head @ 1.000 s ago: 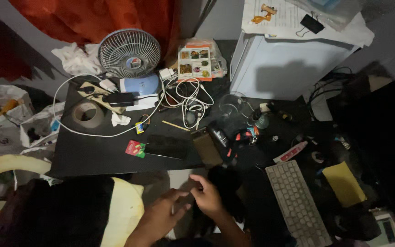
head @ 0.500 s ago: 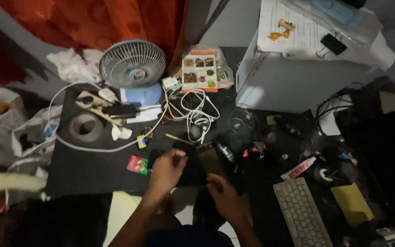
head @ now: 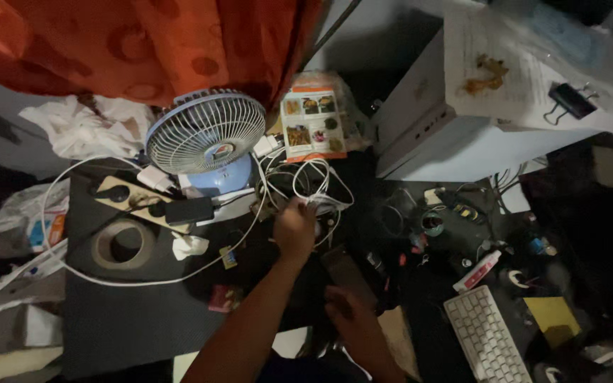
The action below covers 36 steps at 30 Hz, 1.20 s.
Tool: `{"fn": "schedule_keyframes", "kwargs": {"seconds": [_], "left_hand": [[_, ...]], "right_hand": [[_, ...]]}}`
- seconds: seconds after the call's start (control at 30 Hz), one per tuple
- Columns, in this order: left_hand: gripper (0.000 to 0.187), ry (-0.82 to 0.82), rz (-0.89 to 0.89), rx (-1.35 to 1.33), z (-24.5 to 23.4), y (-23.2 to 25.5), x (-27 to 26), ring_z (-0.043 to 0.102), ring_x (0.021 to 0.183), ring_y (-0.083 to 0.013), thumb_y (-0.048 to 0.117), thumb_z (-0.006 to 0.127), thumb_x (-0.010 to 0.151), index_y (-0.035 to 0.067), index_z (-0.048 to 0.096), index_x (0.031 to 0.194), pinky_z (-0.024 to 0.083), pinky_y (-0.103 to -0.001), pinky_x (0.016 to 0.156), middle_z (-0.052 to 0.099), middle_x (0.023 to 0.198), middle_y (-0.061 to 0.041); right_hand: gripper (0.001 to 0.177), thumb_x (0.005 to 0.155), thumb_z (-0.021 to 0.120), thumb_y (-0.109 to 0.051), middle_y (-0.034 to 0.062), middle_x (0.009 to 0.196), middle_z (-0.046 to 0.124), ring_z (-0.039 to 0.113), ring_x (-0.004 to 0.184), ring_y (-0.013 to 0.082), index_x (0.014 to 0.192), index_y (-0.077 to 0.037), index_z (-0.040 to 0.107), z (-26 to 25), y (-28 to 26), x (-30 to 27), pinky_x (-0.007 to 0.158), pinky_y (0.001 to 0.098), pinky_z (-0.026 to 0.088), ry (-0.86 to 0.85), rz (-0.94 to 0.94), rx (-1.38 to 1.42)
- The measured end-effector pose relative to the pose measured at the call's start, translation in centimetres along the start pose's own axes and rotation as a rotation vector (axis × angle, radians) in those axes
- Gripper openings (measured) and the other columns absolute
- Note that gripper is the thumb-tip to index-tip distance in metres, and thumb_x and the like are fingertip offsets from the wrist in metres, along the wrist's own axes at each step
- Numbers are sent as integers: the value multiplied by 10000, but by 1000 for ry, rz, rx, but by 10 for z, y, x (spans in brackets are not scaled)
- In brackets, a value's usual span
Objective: The person packs a backpack with daily essentials, including a camera, power bank, and multiple charging cables. They repeatedly pick up items from a cluttered desk, coil the cables, and place them into the bag.
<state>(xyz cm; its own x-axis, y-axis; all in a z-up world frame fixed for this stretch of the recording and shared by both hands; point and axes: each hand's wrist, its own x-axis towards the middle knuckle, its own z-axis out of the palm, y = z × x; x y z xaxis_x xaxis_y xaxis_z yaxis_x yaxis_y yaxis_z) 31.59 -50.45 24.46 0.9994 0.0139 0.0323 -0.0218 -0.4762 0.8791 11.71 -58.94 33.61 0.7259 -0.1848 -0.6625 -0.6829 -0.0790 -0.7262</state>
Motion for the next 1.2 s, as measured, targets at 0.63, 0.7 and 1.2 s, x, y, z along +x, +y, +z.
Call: {"fn": "schedule_keyframes", "kwargs": {"seconds": [0.63,0.7,1.2], "left_hand": [[258,-167,244,88,-146,114,24,722,792,-329,322,753,926,114,774,1078,556,-420,721,753,893,-188],[189,-175,363,125,-153,105,24,724,892,-369,287,730,942,139,788,1044,567,-455,793,759,979,-181],[486,-424,382,-131,-158,25,-65,685,1076,-359,-53,557,826,100,657,1277,537,-422,919,705,1164,-168]], "right_hand": [[423,955,637,-205,103,1316,714,678,1235,220,1360,-84,616,-9,-42,9,1034,349,517,35,-274,-99],[431,951,638,-195,102,1338,695,653,1264,207,1366,-80,607,-6,-50,9,1052,349,506,7,-295,-36],[472,904,747,-168,11,1044,748,686,882,108,1347,-40,646,27,-21,122,747,256,561,-74,-523,246]]}}
